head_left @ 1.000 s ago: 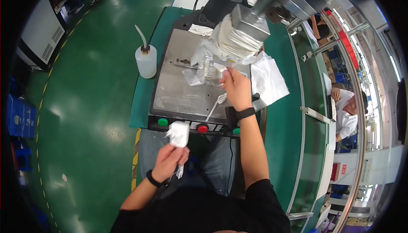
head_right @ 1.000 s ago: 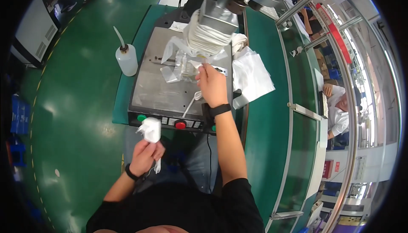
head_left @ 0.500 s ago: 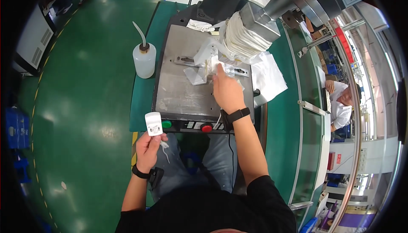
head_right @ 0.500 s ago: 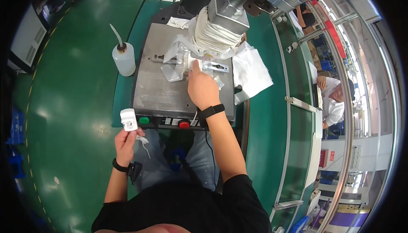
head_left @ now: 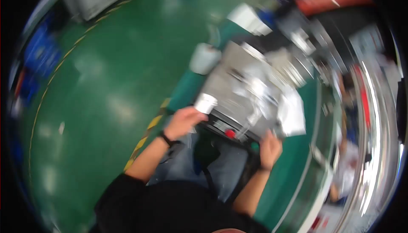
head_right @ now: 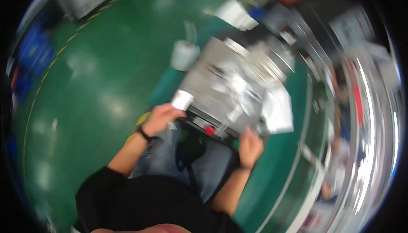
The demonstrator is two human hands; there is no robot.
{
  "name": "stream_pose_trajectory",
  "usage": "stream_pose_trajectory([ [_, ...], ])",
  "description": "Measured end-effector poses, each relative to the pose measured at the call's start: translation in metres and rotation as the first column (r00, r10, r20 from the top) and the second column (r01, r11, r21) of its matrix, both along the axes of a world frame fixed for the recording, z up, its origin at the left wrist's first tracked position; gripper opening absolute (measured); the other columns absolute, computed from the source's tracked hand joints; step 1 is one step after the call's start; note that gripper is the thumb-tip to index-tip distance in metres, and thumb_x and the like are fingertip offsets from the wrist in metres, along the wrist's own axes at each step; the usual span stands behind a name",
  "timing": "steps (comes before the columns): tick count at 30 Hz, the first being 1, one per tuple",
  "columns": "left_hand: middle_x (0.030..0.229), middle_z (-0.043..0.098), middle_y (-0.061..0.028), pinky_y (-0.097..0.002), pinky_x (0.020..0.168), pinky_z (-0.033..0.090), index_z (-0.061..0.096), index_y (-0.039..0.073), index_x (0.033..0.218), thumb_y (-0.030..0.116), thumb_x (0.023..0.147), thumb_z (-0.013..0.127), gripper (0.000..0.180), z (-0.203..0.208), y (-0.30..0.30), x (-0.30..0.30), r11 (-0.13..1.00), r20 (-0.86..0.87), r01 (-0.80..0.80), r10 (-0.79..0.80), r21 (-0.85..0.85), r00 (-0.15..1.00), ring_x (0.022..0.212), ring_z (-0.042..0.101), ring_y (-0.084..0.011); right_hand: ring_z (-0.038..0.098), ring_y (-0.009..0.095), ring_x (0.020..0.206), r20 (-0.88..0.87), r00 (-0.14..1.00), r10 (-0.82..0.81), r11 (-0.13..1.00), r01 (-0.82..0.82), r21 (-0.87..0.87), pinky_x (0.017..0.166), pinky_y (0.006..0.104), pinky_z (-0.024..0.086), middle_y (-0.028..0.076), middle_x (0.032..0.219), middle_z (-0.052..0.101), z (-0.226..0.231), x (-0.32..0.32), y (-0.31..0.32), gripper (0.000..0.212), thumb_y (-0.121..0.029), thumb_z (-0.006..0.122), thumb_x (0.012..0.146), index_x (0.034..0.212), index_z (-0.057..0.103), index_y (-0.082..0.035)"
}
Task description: The person picks up a charger and a plastic bag, places the charger inside the bag, and positions it on the machine to be sealed. After pressing the buttons, they remove the packaged charger and place it on the conveyor belt, repeating the process.
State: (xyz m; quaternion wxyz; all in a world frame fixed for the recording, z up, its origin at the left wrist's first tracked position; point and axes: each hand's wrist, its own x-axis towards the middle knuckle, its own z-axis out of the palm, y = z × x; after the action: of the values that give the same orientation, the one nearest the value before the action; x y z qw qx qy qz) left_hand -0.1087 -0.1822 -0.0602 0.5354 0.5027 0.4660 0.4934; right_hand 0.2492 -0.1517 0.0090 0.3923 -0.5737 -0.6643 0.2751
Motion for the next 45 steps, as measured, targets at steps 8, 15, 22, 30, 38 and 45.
stream_pose_trajectory([
  [8, 0.081, 0.063, -0.0063, -0.031, 0.066, 0.046, 0.07, 0.002, 0.091, 0.016, 0.092, 0.068, 0.014, 0.021, 0.019, 0.066, 0.935, -0.102, 0.065, -0.031, 0.35, 0.994, 0.073, 0.059, -0.0186, 0.066, 0.021, 0.1, -0.061, 0.995, 0.08, 0.988, -0.088, -0.129, 0.087, 0.0342, 0.052, 0.013, 0.105, 0.069, 0.031, -0.047, -0.05, 0.041, -0.018, 0.069, 0.096, 0.127, 0.053, 0.003],
  [15, 0.105, 0.067, -0.0076, -0.0411, 0.083, 0.049, 0.069, 0.005, 0.099, 0.02, 0.077, 0.078, 0.028, 0.181, -0.01, 0.176, 0.275, -0.438, 0.443, -0.084, 0.853, 0.895, 0.09, 0.064, -0.0285, 0.058, 0.018, 0.106, -0.276, 0.957, 0.088, 0.995, -0.099, -0.027, 0.089, 0.0316, 0.048, 0.009, 0.116, 0.057, 0.205, 0.027, -0.127, 0.045, -0.013, 0.067, 0.088, 0.128, 0.051, 0.001],
  [22, 0.109, 0.068, -0.0093, -0.0387, 0.087, 0.049, 0.068, 0.004, 0.1, 0.013, 0.082, 0.076, 0.022, 0.101, 0.018, 0.178, 0.232, -0.602, 0.798, -0.55, 0.555, 0.579, 0.099, 0.065, -0.0278, 0.058, 0.015, 0.096, 0.288, 0.431, -0.855, 0.482, 0.866, 0.136, 0.085, 0.0277, 0.046, 0.005, 0.106, 0.06, 0.229, 0.181, -0.446, 0.047, -0.002, 0.065, 0.079, 0.124, 0.056, 0.0],
  [30, 0.092, 0.068, -0.0109, -0.0377, 0.078, 0.05, 0.067, 0.003, 0.091, 0.007, 0.086, 0.069, 0.007, 0.063, 0.038, 0.075, 0.655, -0.511, 0.553, -0.283, 0.514, 0.811, 0.088, 0.065, -0.0295, 0.064, 0.024, 0.108, 0.46, 0.121, -0.88, 0.186, 0.978, 0.099, 0.098, 0.0341, 0.048, 0.013, 0.113, 0.069, 0.111, 0.425, -0.613, 0.038, -0.012, 0.07, 0.085, 0.12, 0.066, 0.0],
  [38, 0.074, 0.058, -0.0084, -0.0382, 0.059, 0.044, 0.064, 0.005, 0.079, 0.013, 0.087, 0.067, 0.012, 0.068, 0.088, 0.041, 0.905, -0.466, 0.131, 0.081, 0.405, 0.881, 0.066, 0.058, -0.0286, 0.057, 0.01, 0.08, 0.021, 0.999, -0.05, 0.974, 0.053, -0.221, 0.071, 0.0241, 0.047, 0.004, 0.088, 0.063, 0.122, 0.131, -0.052, 0.018, -0.014, 0.06, 0.1, 0.101, 0.066, 0.003],
  [45, 0.073, 0.058, -0.0082, -0.0361, 0.058, 0.044, 0.064, 0.003, 0.079, 0.009, 0.083, 0.07, 0.009, 0.051, 0.085, 0.054, 0.797, -0.427, 0.13, 0.172, 0.59, 0.888, 0.064, 0.057, -0.0261, 0.067, 0.035, 0.073, 0.754, 0.633, 0.172, 0.985, -0.127, -0.118, 0.068, 0.0424, 0.051, 0.023, 0.075, 0.066, 0.054, -0.09, 0.1, 0.041, -0.039, 0.064, 0.095, 0.097, 0.068, 0.001],
])
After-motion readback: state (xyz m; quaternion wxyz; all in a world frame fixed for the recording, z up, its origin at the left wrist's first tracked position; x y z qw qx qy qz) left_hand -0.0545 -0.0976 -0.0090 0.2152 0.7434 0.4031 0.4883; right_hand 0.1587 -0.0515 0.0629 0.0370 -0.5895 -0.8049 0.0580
